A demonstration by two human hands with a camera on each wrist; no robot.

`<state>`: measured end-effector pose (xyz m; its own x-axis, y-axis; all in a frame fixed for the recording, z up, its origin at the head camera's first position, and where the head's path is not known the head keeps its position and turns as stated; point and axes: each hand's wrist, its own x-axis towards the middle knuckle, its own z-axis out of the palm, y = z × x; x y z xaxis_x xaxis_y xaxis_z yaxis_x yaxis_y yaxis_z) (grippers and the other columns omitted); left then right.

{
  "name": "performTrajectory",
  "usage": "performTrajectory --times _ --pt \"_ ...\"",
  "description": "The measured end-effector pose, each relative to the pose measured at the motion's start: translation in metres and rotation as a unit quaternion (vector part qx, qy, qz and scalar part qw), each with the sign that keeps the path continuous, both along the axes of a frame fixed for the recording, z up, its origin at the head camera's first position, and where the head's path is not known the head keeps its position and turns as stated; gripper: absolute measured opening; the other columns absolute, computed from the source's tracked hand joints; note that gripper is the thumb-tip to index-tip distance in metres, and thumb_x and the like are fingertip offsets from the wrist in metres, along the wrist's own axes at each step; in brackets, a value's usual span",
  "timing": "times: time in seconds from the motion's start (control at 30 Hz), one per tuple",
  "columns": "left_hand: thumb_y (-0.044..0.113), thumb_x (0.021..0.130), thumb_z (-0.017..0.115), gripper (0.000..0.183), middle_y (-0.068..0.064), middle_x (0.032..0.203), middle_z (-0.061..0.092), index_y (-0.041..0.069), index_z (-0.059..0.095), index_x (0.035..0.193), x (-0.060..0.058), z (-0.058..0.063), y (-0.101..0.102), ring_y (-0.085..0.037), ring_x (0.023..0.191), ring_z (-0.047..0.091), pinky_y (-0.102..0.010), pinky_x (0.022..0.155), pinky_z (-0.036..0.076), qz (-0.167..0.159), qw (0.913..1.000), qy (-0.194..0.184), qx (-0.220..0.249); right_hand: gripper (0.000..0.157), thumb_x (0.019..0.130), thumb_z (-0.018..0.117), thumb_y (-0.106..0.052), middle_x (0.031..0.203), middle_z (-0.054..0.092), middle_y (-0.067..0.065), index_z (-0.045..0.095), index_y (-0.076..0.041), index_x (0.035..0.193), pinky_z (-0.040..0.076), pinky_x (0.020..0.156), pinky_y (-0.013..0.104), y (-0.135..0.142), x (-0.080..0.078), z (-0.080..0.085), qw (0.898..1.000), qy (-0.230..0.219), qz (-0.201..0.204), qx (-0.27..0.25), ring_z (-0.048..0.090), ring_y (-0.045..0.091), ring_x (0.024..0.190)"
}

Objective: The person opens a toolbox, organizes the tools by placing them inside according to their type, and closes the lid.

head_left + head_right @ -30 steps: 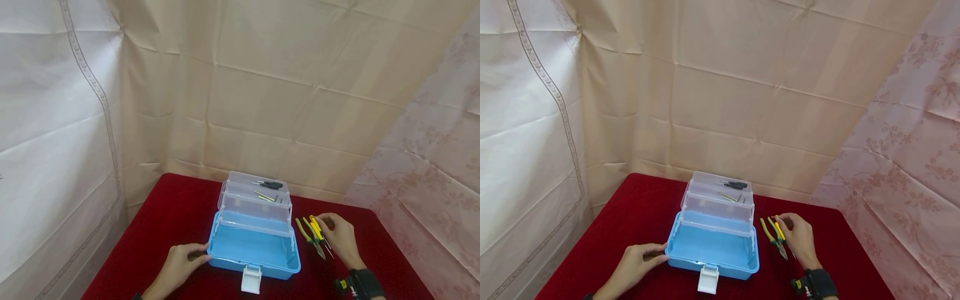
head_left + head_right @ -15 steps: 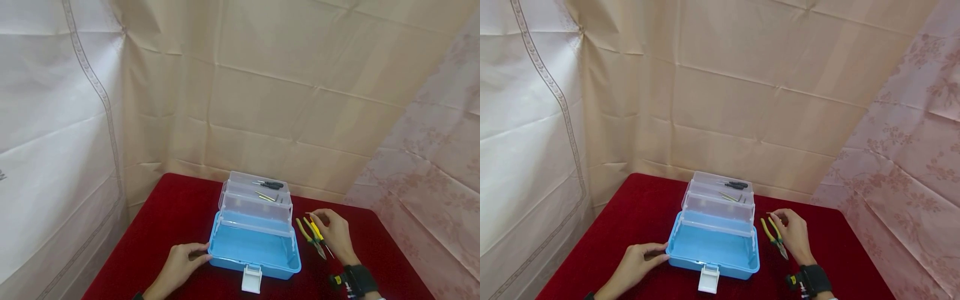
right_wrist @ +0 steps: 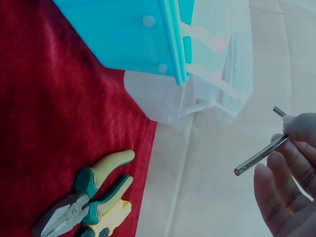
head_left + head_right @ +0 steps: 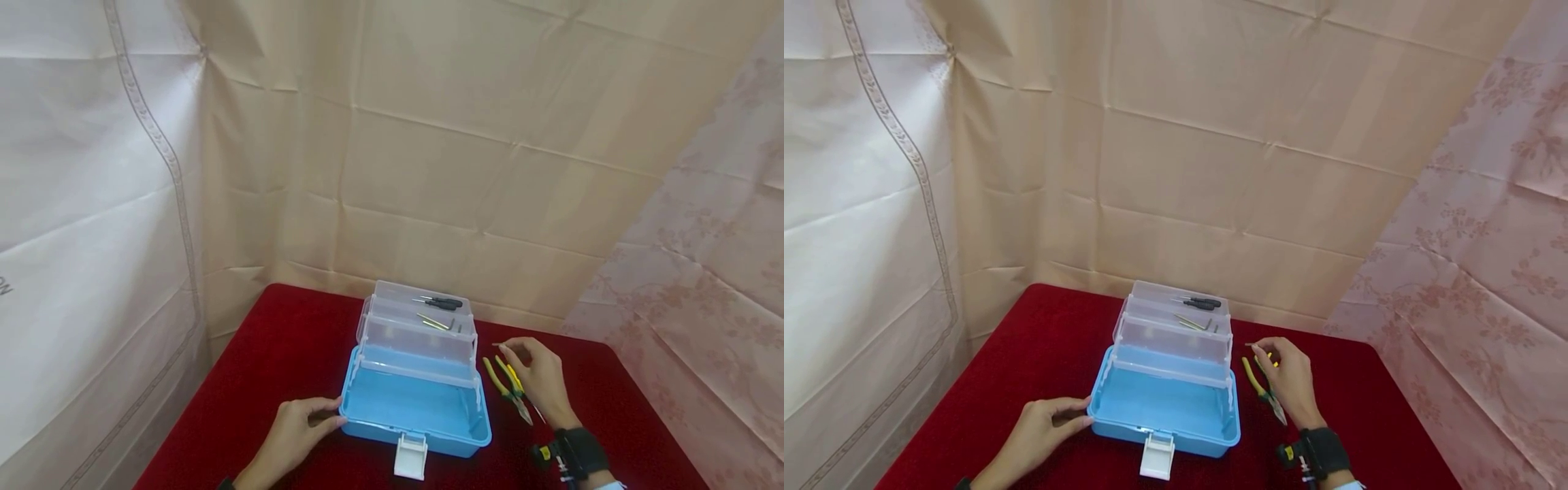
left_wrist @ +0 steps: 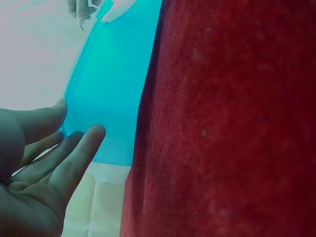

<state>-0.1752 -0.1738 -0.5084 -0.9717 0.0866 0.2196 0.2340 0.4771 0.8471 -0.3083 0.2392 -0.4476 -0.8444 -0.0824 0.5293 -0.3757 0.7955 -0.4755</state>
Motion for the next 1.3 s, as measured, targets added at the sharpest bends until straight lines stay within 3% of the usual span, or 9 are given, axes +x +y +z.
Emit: performTrajectory --times 0.3,0.63,1.3 --pt "0.027 0.086 0.074 0.042 -0.011 0.113 0.069 0.000 0.070 0.117 -0.001 0.002 -0.001 -0.014 0.092 0.070 -0.027 0.072 0.056 0.003 1.0000 -0.001 0.007 0.015 0.091 0.070 -0.025 0.093 0.067 0.000 0.068 -0.014 0.102 0.053 0.063 0.026 -0.012 -0.006 0.002 1.000 0.024 0.018 0.008 0.058 0.018 0.075" --pt "0.029 0.087 0.073 0.042 -0.011 0.114 0.069 0.000 0.070 0.118 -0.001 0.002 -0.001 -0.014 0.092 0.070 -0.027 0.073 0.056 0.001 1.0000 -0.001 0.009 0.017 0.091 0.069 -0.034 0.093 0.066 -0.007 0.068 -0.021 0.101 0.053 0.058 0.024 -0.021 -0.010 0.005 0.999 0.022 0.040 -0.012 0.058 0.016 0.071" --pt "0.030 0.086 0.073 0.046 -0.013 0.115 0.068 -0.001 0.068 0.120 0.002 0.000 0.000 -0.016 0.092 0.070 -0.027 0.072 0.056 -0.006 0.9997 -0.020 0.013 0.012 0.091 0.070 -0.027 0.087 0.062 -0.007 0.070 -0.020 0.100 0.051 0.053 0.024 -0.052 -0.020 0.008 0.997 0.039 0.071 -0.006 0.053 0.015 0.066"
